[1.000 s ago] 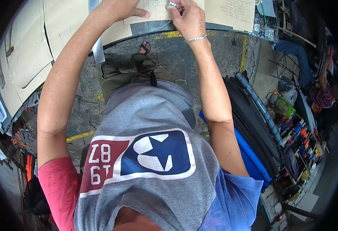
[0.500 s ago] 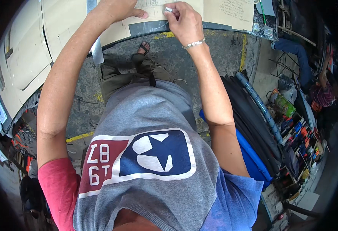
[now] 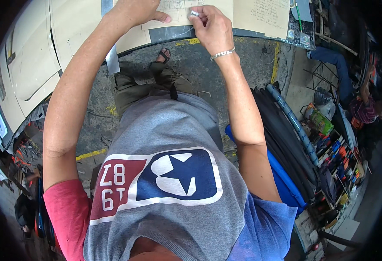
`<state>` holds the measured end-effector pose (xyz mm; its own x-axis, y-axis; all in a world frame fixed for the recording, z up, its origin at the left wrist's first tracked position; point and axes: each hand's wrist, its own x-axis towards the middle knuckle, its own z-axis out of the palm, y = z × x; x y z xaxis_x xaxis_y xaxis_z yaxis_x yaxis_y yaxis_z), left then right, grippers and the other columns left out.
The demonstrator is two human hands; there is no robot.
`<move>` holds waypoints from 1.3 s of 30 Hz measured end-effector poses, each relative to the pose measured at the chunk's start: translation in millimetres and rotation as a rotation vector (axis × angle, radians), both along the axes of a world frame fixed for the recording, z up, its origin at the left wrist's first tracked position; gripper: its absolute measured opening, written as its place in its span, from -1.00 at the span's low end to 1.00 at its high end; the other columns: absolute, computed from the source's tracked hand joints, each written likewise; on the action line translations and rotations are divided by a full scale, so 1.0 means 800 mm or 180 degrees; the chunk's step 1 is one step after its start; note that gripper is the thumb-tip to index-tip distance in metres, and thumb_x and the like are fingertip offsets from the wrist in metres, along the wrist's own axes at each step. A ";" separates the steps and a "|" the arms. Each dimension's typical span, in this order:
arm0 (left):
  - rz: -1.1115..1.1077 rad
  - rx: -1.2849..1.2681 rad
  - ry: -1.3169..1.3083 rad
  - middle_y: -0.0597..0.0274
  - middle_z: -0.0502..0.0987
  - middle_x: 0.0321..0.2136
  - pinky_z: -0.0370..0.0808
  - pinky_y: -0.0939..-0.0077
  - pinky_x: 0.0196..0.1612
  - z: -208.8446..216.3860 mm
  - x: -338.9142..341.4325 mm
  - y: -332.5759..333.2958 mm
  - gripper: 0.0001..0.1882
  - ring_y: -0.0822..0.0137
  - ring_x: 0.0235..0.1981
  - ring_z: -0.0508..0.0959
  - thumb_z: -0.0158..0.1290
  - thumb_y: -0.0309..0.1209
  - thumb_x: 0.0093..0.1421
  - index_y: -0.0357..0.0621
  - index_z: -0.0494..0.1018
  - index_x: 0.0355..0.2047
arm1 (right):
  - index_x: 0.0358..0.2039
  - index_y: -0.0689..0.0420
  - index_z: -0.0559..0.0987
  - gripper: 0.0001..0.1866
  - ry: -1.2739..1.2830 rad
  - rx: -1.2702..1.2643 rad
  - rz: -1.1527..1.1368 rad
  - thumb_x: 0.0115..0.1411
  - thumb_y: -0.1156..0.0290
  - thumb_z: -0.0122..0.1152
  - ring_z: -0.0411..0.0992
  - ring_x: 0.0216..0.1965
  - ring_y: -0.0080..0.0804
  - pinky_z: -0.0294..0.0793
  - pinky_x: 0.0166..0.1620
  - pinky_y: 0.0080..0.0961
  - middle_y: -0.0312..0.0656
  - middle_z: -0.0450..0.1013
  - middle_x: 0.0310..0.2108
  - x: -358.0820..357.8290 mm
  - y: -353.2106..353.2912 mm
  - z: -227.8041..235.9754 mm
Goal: Trace paper patterns onto a material sheet using a marker and ruler for manufacturing.
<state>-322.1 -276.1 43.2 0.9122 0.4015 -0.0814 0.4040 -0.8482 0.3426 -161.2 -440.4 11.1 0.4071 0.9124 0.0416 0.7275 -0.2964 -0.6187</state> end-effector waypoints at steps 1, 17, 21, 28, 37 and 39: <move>0.0163 0.0402 0.0891 -0.39 0.18 0.31 0.20 0.04 0.38 0.021 0.009 -0.008 0.04 -0.37 0.31 0.22 0.35 0.15 -0.05 0.11 0.21 0.39 | -0.16 0.14 0.70 -0.76 -0.0004 -0.0005 -0.0012 0.18 0.33 0.41 0.57 -0.40 -0.56 0.58 -0.25 -0.57 -0.23 0.61 -0.43 0.002 0.004 0.000; 0.0142 0.0478 0.0891 -0.41 0.20 0.30 0.15 0.04 0.41 0.021 0.005 -0.008 0.04 -0.34 0.33 0.20 0.35 0.14 -0.05 0.10 0.20 0.40 | -0.17 0.13 0.69 -0.75 0.0023 0.0064 -0.0055 0.19 0.29 0.40 0.56 -0.43 -0.54 0.58 -0.25 -0.55 -0.25 0.61 -0.44 -0.009 0.022 0.000; 0.0161 0.0445 0.0779 -0.41 0.22 0.28 0.14 0.04 0.41 0.019 0.002 -0.007 0.04 -0.32 0.33 0.21 0.35 0.14 -0.05 0.05 0.23 0.38 | -0.16 0.14 0.70 -0.74 -0.0008 -0.0060 -0.0006 0.18 0.29 0.40 0.56 -0.43 -0.54 0.58 -0.24 -0.56 -0.25 0.61 -0.44 -0.020 0.001 0.007; 0.0128 0.0433 0.0793 -0.41 0.22 0.29 0.15 0.03 0.40 0.017 0.005 -0.006 0.03 -0.31 0.33 0.21 0.35 0.15 -0.06 0.06 0.24 0.37 | -0.18 0.17 0.69 -0.75 0.0016 0.0210 -0.0039 0.17 0.33 0.41 0.55 -0.44 -0.56 0.57 -0.26 -0.58 -0.26 0.61 -0.44 -0.008 0.028 -0.005; -0.0171 -0.0513 -0.0891 -0.39 0.19 0.31 0.16 0.03 0.40 -0.023 -0.027 0.012 0.03 -0.34 0.33 0.20 0.36 0.13 -0.06 0.08 0.23 0.38 | -0.21 0.17 0.68 -0.78 -0.0214 0.0272 0.0085 0.16 0.36 0.42 0.55 -0.45 -0.57 0.57 -0.30 -0.59 -0.25 0.60 -0.45 -0.020 0.012 0.003; -0.0008 -0.0042 -0.0043 -0.37 0.19 0.31 0.16 0.03 0.40 -0.001 -0.004 -0.002 0.04 -0.35 0.33 0.20 0.36 0.13 -0.06 0.10 0.22 0.39 | -0.20 0.18 0.65 -0.80 -0.0002 -0.0001 -0.0024 0.18 0.41 0.35 0.56 -0.37 -0.38 0.56 -0.24 -0.47 -0.13 0.58 -0.37 -0.017 0.032 0.015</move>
<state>-325.0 -277.5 42.6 0.9143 0.3982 -0.0744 0.3971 -0.8447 0.3590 -174.5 -415.1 23.0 0.4139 0.9094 0.0415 0.7257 -0.3021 -0.6181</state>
